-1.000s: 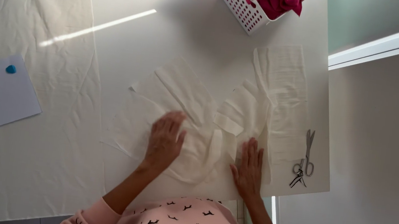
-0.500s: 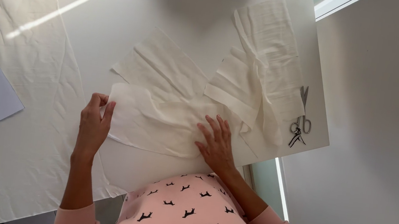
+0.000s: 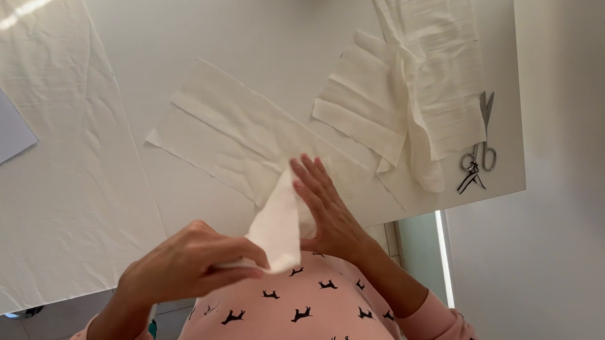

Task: The person cuts a large piece of white fabric on a table using scissors, then folds and aligns the cut pieces. They move the fabric to another table and continue folding and arranging it, occasionally picking up a basket of pink fabric.

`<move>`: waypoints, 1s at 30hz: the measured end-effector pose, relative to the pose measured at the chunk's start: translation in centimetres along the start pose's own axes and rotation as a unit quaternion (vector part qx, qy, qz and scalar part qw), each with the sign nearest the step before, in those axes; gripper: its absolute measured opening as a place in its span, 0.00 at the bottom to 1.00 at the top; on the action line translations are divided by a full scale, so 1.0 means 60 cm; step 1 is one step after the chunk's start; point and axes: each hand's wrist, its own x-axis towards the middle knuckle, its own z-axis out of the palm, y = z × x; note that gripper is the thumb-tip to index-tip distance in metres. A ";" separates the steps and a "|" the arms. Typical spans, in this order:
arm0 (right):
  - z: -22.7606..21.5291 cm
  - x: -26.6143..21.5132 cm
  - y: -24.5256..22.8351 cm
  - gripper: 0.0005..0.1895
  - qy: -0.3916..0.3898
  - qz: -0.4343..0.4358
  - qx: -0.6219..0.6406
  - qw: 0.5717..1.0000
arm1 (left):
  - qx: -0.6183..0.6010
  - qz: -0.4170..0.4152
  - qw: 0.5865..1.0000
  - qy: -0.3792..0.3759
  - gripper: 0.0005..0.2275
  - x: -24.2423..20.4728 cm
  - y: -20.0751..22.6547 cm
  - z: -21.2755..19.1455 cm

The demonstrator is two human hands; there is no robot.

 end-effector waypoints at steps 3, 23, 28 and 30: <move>-0.031 0.047 -0.034 0.57 -0.103 0.013 0.018 0.994 | -0.075 0.126 0.983 -0.109 0.03 -0.001 0.050 -0.008; 0.069 -0.084 0.029 0.15 0.383 0.505 0.113 0.765 | 0.246 -0.103 0.929 0.256 0.09 0.055 -0.333 -0.167; 0.061 -0.049 0.018 0.14 0.398 0.502 0.070 0.765 | 0.221 -0.117 0.933 0.258 0.17 0.038 -0.331 -0.171; 0.049 -0.047 0.032 0.14 0.386 0.489 0.074 0.778 | 0.208 -0.126 0.937 0.249 0.12 0.020 -0.348 -0.175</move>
